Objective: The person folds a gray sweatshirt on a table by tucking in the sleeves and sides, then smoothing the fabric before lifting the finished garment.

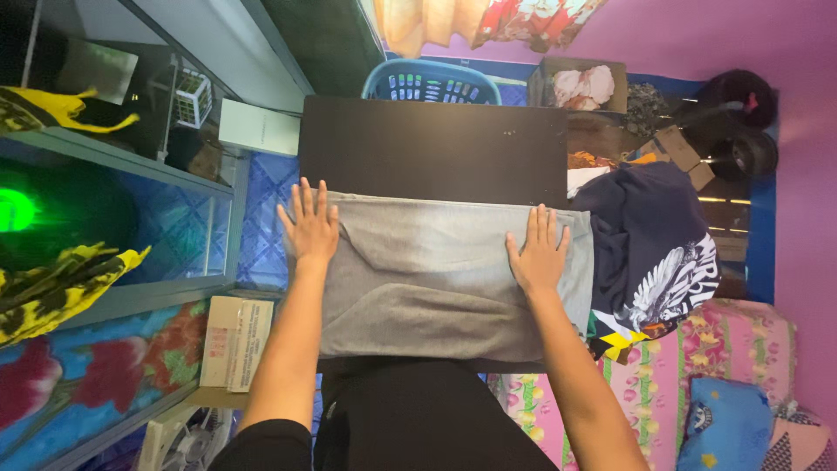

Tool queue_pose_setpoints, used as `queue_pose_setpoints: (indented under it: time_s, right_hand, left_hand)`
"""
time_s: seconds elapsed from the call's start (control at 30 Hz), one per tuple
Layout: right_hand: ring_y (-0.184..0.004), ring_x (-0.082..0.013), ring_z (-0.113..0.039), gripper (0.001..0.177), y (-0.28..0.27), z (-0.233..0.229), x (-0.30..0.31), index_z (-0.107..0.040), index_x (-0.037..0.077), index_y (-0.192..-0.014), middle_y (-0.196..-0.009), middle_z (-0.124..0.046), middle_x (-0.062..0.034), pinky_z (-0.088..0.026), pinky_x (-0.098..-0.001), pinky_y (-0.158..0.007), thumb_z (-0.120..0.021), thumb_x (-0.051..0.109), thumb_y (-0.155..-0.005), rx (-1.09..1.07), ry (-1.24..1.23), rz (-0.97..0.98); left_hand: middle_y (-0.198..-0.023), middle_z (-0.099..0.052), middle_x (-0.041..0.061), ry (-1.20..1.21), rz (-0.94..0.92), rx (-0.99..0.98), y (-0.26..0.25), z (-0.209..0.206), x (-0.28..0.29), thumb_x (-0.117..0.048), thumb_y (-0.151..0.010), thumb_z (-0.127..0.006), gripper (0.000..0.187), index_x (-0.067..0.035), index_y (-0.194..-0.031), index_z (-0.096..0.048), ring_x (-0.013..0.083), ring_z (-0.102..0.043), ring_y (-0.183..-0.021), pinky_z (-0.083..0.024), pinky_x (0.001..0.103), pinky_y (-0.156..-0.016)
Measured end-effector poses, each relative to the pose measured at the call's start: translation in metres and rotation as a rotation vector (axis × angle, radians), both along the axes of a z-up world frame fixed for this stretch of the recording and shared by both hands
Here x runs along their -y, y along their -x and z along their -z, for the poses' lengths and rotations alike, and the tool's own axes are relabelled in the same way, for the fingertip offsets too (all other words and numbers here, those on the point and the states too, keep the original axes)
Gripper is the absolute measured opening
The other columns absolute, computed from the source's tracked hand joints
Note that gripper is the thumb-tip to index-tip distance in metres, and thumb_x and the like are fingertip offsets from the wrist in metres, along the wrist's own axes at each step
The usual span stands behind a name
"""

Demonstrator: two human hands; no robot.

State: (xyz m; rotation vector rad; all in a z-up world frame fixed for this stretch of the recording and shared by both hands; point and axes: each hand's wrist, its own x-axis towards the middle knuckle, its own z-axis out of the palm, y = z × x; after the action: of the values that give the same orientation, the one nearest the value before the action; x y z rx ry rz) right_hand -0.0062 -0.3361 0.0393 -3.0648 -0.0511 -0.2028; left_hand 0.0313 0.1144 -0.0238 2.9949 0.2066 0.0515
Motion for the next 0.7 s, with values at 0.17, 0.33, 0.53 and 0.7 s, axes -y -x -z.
queue_pose_setpoints:
  time_s: [0.17,0.33,0.53,0.7]
  right_hand:
    - [-0.159,-0.0288,-0.024,0.066,-0.001,0.019,-0.004,-0.041,0.002,-0.159,-0.169,-0.034,-0.0117,-0.009,-0.0574,-0.126,-0.048,0.037,-0.103,-0.006,0.065,0.095]
    - [-0.161,-0.0297,-0.022,0.067,0.000,0.012,-0.039,-0.039,0.002,-0.161,-0.171,-0.032,-0.0137,-0.009,-0.0561,-0.128,-0.050,0.030,-0.101,-0.001,0.000,0.036]
    - [-0.156,-0.0315,-0.022,0.071,0.017,0.003,-0.122,-0.038,0.007,-0.158,-0.168,-0.029,-0.0148,-0.010,-0.0543,-0.126,-0.054,0.039,-0.096,-0.081,-0.225,-0.232]
    - [-0.161,-0.0243,-0.025,0.065,0.028,0.008,-0.137,-0.036,0.016,-0.162,-0.173,-0.031,-0.0051,-0.012,-0.0511,-0.131,-0.051,0.038,-0.103,-0.081,-0.212,-0.282]
  left_hand:
    - [-0.171,-0.018,0.017,0.005,-0.090,-0.040,-0.006,0.002,-0.011,-0.039,-0.108,-0.041,0.061,-0.021,-0.165,-0.027,0.0339,-0.015,-0.158,-0.011,0.064,-0.122]
    - [-0.171,-0.024,0.017,-0.008,-0.059,0.131,0.000,-0.013,0.032,-0.031,-0.105,-0.049,0.065,-0.008,-0.164,-0.031,0.0331,-0.019,-0.159,-0.014,0.058,-0.127]
    - [-0.170,-0.030,0.017,0.131,0.372,0.250,0.027,-0.012,0.138,-0.033,-0.102,-0.052,0.065,-0.007,-0.160,-0.040,0.0308,-0.025,-0.159,-0.015,0.055,-0.128]
    - [-0.167,-0.032,0.012,0.367,0.452,0.145,0.042,-0.013,0.155,-0.040,-0.100,-0.053,0.062,-0.014,-0.155,-0.043,0.0281,-0.027,-0.156,-0.014,0.056,-0.127]
